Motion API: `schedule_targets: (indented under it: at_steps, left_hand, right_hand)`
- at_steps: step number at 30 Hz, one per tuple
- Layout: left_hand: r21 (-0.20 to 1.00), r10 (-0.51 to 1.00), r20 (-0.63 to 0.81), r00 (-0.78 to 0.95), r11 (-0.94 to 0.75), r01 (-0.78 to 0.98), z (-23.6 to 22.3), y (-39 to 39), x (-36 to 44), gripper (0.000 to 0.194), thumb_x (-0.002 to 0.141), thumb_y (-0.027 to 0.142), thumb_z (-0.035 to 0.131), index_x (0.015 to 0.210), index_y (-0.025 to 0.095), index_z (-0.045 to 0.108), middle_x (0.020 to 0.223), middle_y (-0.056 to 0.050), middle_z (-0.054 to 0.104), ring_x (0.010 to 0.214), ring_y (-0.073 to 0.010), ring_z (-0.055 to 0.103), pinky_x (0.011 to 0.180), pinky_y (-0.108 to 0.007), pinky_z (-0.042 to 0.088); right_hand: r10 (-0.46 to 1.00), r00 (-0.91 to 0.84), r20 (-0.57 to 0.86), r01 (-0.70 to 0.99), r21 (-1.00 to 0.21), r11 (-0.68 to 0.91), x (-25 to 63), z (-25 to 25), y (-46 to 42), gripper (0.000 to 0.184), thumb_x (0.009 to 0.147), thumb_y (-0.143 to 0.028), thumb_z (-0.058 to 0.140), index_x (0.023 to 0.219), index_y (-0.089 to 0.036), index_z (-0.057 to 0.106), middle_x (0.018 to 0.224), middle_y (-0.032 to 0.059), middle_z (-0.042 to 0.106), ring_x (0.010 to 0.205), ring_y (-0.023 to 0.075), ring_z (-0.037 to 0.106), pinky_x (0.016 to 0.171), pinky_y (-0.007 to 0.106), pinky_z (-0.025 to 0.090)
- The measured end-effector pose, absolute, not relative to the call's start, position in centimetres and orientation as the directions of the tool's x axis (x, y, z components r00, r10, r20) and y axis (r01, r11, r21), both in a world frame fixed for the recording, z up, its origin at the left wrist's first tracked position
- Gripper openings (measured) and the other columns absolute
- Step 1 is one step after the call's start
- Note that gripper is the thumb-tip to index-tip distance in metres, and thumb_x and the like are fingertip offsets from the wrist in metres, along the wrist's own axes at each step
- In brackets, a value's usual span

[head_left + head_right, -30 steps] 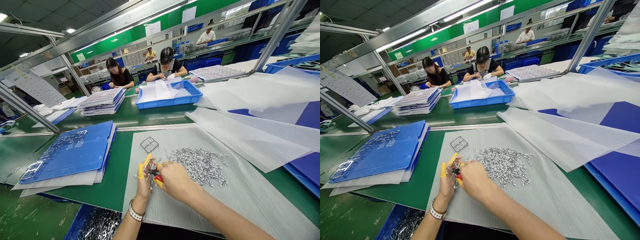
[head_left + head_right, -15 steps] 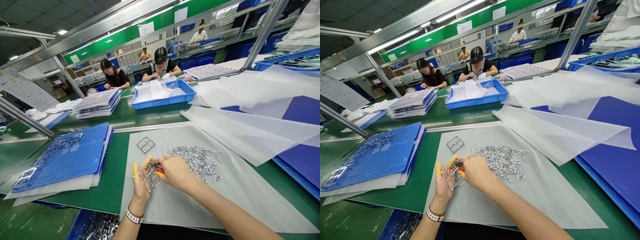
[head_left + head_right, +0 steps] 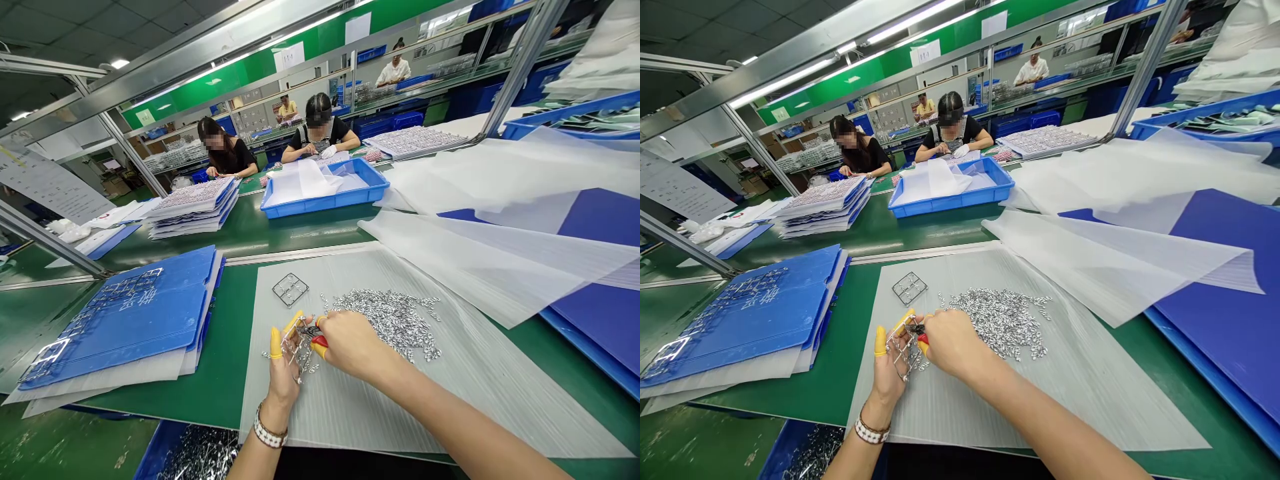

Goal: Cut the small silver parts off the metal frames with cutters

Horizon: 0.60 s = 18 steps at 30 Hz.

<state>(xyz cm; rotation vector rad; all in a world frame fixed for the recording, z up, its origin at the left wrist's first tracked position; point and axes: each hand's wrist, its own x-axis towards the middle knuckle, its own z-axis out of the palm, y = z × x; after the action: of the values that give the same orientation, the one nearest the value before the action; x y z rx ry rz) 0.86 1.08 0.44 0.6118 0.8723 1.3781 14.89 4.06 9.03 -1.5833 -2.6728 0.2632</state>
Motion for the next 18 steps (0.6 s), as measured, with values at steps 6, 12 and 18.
schedule_targets:
  at_steps: [6,12,18]
  left_hand:
    - [0.832,0.99,-0.127,-0.053,0.077,-0.549,0.57,1.01,0.77,0.059,0.083,0.064,0.042,0.111,0.019,0.068,0.118,-0.011,0.066,0.12,-0.0297,0.052,0.104,-0.044,0.037]
    - [0.863,0.988,-0.129,-0.081,0.072,-0.5,0.09,1.05,0.41,0.061,0.083,0.064,0.041,0.111,0.016,0.067,0.117,-0.013,0.066,0.118,-0.0294,0.054,0.104,-0.043,0.036]
    - [0.82,0.983,-0.168,-0.075,0.097,-0.564,0.78,1.15,0.21,0.059,0.084,0.062,0.041,0.109,0.016,0.068,0.114,-0.012,0.068,0.111,-0.028,0.058,0.098,-0.04,0.041]
  right_hand:
    - [0.868,-0.495,-0.045,0.863,-0.139,0.485,14.78,9.06,4.19,0.027,0.083,-0.038,0.053,0.088,-0.016,0.069,0.08,0.0102,0.071,0.072,0.0232,0.068,0.06,0.029,0.046]
    - [0.846,-0.53,-0.054,0.844,-0.126,0.521,14.57,9.19,4.39,0.026,0.083,-0.035,0.052,0.085,-0.015,0.07,0.079,0.012,0.071,0.072,0.0266,0.068,0.06,0.032,0.047]
    - [0.852,-0.521,-0.058,0.85,-0.124,0.512,15.21,9.12,4.09,0.029,0.084,-0.039,0.052,0.089,-0.015,0.068,0.084,0.0124,0.07,0.078,0.0256,0.067,0.065,0.031,0.047]
